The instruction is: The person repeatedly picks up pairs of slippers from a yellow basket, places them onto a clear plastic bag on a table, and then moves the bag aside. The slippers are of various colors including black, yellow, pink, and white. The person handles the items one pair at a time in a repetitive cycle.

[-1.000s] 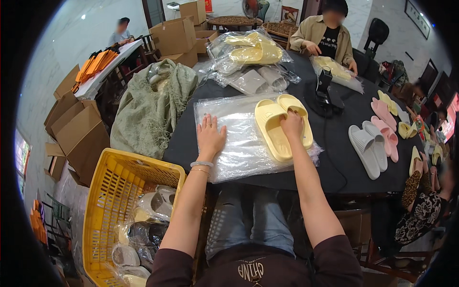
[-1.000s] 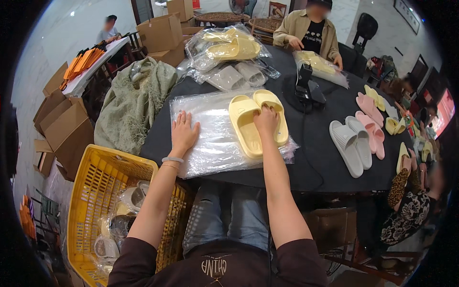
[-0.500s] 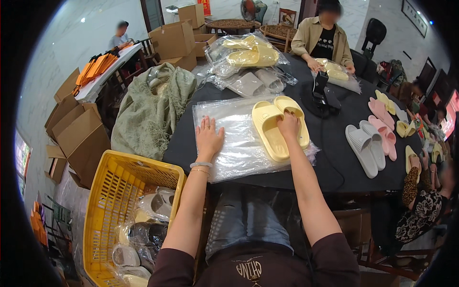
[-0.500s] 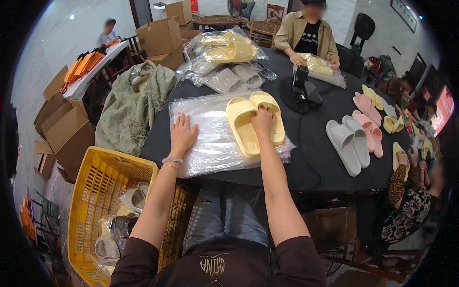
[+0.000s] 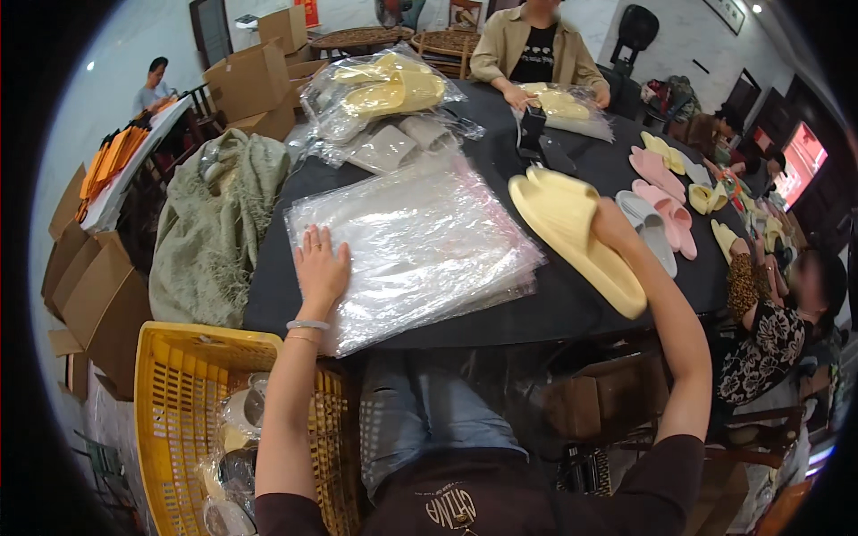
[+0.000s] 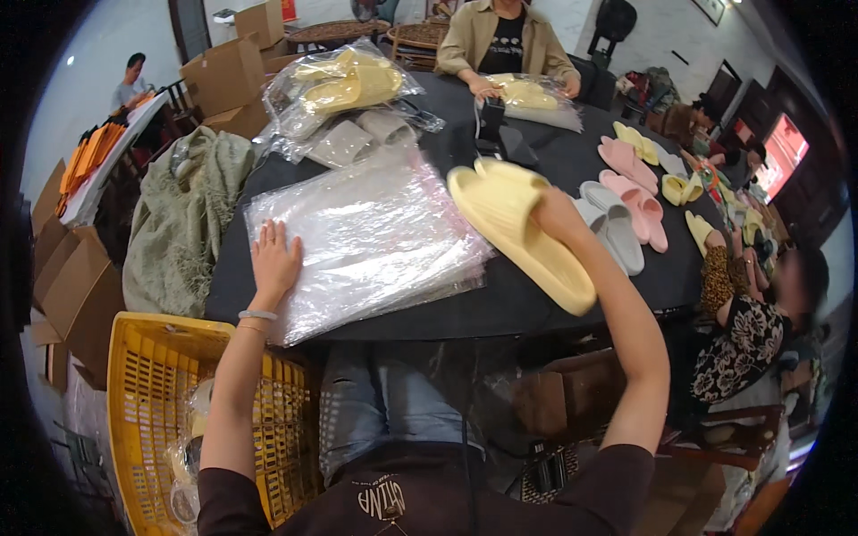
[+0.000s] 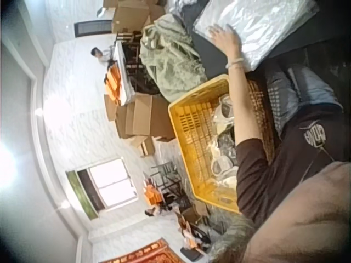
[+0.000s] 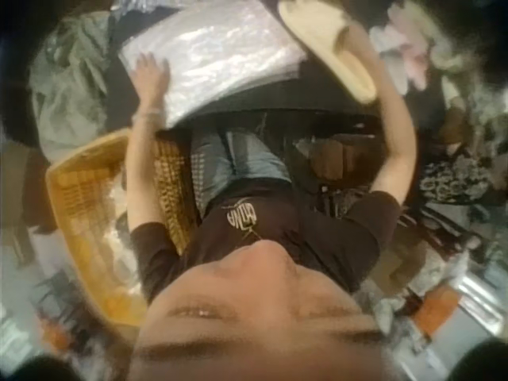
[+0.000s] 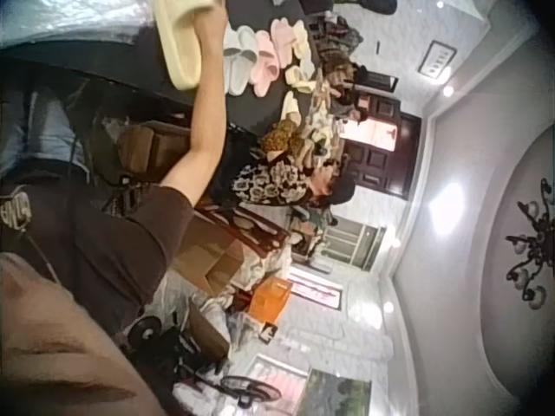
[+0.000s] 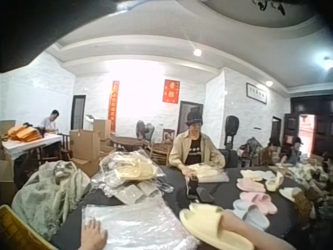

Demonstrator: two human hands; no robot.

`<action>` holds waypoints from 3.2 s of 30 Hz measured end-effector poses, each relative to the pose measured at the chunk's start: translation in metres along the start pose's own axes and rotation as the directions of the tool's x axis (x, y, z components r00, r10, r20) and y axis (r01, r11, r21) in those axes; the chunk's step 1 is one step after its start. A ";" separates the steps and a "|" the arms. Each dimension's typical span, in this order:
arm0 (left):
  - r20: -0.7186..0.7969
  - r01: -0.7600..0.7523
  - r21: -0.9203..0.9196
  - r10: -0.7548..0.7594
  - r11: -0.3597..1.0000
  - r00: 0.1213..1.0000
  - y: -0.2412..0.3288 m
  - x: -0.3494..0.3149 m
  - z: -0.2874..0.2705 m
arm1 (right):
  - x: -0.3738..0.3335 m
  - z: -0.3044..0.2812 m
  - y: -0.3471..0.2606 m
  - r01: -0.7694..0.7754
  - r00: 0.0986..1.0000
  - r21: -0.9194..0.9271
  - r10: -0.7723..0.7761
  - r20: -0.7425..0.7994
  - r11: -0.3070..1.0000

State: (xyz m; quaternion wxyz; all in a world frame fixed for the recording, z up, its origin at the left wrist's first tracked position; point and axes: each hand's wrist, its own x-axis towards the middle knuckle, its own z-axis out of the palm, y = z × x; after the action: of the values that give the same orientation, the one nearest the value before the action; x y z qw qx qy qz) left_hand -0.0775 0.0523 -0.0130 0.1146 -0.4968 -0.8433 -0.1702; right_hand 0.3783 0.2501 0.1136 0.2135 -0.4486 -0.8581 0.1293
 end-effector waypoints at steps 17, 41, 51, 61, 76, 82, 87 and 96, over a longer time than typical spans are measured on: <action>0.017 -0.020 0.018 0.019 1.000 1.000 -0.002 0.004 0.004 | -0.005 0.054 0.172 -0.635 0.766 -0.246 0.555 -0.326 0.732; -0.046 -0.002 -0.025 0.001 1.000 0.999 -0.007 0.001 0.007 | 0.084 0.096 -0.157 0.409 0.830 0.197 -0.273 -0.486 0.891; -0.047 0.047 -0.094 -0.052 0.994 0.998 -0.005 -0.006 0.001 | 0.066 0.288 -0.221 0.339 0.913 0.187 -0.274 -0.303 0.922; -0.554 -0.293 -0.398 0.027 0.869 0.832 -0.032 -0.013 -0.012 | 0.074 0.284 -0.215 0.265 0.962 0.433 -0.206 -0.178 0.861; 0.283 0.616 0.194 -0.645 0.763 0.710 -0.405 -0.233 -0.054 | 0.076 0.285 -0.211 0.230 0.971 0.455 -0.172 -0.164 0.860; 0.409 0.860 0.206 -0.839 0.467 0.358 -0.440 -0.266 -0.004 | 0.074 0.284 -0.215 0.177 0.984 0.493 -0.142 -0.107 0.852; 0.531 0.691 0.226 -0.682 0.687 0.504 -0.419 -0.214 0.016 | 0.070 0.270 -0.199 0.151 0.985 0.451 -0.095 -0.144 0.879; 0.618 0.828 -0.560 -0.674 -0.015 0.405 -0.454 -0.246 0.050 | 0.074 0.282 -0.212 0.207 0.978 0.491 -0.160 -0.136 0.846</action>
State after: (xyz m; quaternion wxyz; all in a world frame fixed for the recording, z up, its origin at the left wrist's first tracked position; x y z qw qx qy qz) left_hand -0.3585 -0.3281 -0.2265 -0.3132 0.0408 -0.7857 -0.5320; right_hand 0.0529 0.1825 -0.0271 0.3728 -0.2988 -0.8231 0.3070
